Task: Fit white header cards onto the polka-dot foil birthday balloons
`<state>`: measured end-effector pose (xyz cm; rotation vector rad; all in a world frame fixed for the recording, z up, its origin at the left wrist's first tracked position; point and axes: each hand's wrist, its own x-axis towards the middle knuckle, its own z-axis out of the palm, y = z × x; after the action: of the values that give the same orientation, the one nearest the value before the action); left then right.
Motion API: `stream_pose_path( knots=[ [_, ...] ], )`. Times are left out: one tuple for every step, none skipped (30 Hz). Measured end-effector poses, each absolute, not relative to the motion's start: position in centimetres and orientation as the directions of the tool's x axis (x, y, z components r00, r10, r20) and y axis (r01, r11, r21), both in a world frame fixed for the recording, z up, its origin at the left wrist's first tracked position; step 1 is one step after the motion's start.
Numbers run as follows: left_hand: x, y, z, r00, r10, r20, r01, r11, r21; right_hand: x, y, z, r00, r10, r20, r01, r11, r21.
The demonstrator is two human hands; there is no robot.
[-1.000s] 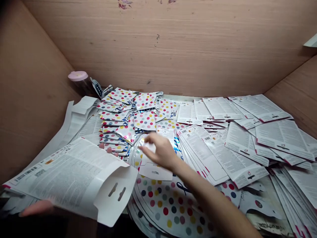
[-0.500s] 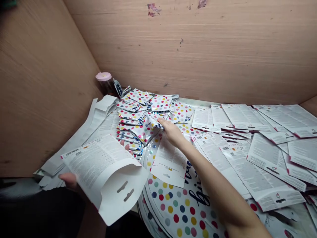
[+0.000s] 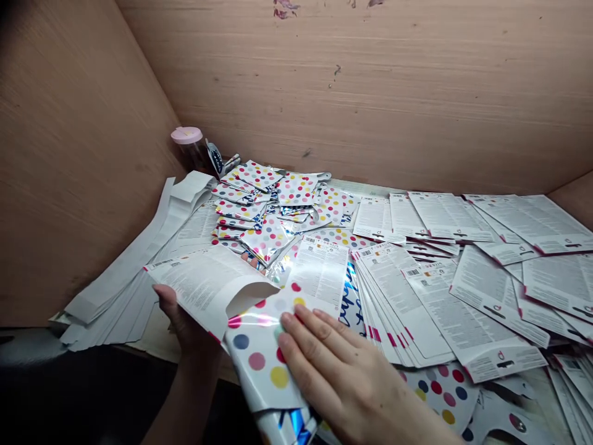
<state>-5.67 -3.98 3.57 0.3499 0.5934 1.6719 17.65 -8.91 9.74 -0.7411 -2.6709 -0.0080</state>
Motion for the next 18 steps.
stream_pose_path(
  knots=[
    [-5.3,-4.1,3.5,-0.183,0.978,-0.102,-0.839,-0.101,0.535,17.1,-9.1,9.4,-0.801,0.484,0.354,0.493,0.867,-0.069],
    [-5.0,-4.3,3.5,-0.16,0.981,-0.109,-0.854,-0.082,0.514,16.7,-9.4,9.1,-0.8,0.482,0.358,0.495,0.867,-0.061],
    [-4.8,-4.5,3.5,-0.131,0.984,-0.119,-0.865,-0.055,0.499,16.2,-9.7,8.7,-0.794,0.489,0.36,0.502,0.862,-0.063],
    [-4.6,-4.6,3.5,-0.111,0.985,-0.129,-0.87,-0.033,0.492,15.9,-10.0,8.4,-0.783,0.497,0.374,0.51,0.857,-0.07],
    [-4.4,-4.7,3.4,-0.106,0.985,-0.139,-0.868,-0.023,0.497,15.6,-10.2,8.1,-0.771,0.502,0.392,0.516,0.853,-0.079],
    [-4.3,-4.8,3.3,-0.115,0.982,-0.149,-0.86,-0.024,0.509,15.4,-10.5,7.8,-0.758,0.508,0.41,0.519,0.85,-0.092],
    [-4.2,-4.7,3.2,-0.134,0.979,-0.156,-0.85,-0.032,0.526,15.2,-10.7,7.5,-0.743,0.511,0.433,0.522,0.847,-0.102],
    [-4.2,-4.7,3.1,-0.151,0.975,-0.161,-0.838,-0.04,0.544,15.1,-10.8,7.3,-0.728,0.513,0.454,0.526,0.843,-0.11],
    [-4.1,-4.6,3.0,-0.162,0.973,-0.163,-0.829,-0.045,0.558,14.9,-11.0,7.2,-0.717,0.513,0.472,0.527,0.842,-0.116],
    [-4.1,-4.5,2.9,-0.166,0.973,-0.163,-0.822,-0.045,0.568,14.8,-11.2,7.1,-0.708,0.513,0.486,0.527,0.841,-0.12],
    [-4.1,-4.5,2.9,-0.158,0.975,-0.158,-0.818,-0.039,0.574,14.7,-11.3,7.0,-0.701,0.513,0.495,0.527,0.841,-0.124],
    [-4.0,-4.4,3.0,-0.143,0.978,-0.151,-0.815,-0.029,0.579,14.5,-11.4,7.0,-0.697,0.51,0.504,0.525,0.842,-0.126],
    [-4.0,-4.4,3.1,-0.112,0.983,-0.142,-0.811,-0.007,0.585,14.4,-11.4,7.0,-0.7,0.506,0.505,0.519,0.845,-0.128],
    [-4.0,-4.5,3.3,-0.068,0.989,-0.133,-0.801,0.026,0.599,14.4,-11.5,7.1,-0.705,0.5,0.503,0.51,0.851,-0.13],
    [-4.0,-4.5,3.5,-0.013,0.992,-0.123,-0.78,0.067,0.622,14.3,-11.4,7.2,-0.712,0.492,0.501,0.5,0.856,-0.131],
    [-4.0,-4.6,3.7,0.043,0.993,-0.109,-0.74,0.105,0.664,14.2,-11.4,7.2,-0.719,0.486,0.497,0.491,0.861,-0.132],
    [-4.1,-4.7,3.8,0.094,0.991,-0.095,-0.682,0.134,0.719,14.2,-11.2,7.3,-0.728,0.477,0.493,0.479,0.868,-0.132],
    [-4.1,-4.7,3.8,0.136,0.987,-0.084,-0.617,0.151,0.772,14.1,-11.1,7.2,-0.733,0.467,0.495,0.465,0.875,-0.137]
  ],
)
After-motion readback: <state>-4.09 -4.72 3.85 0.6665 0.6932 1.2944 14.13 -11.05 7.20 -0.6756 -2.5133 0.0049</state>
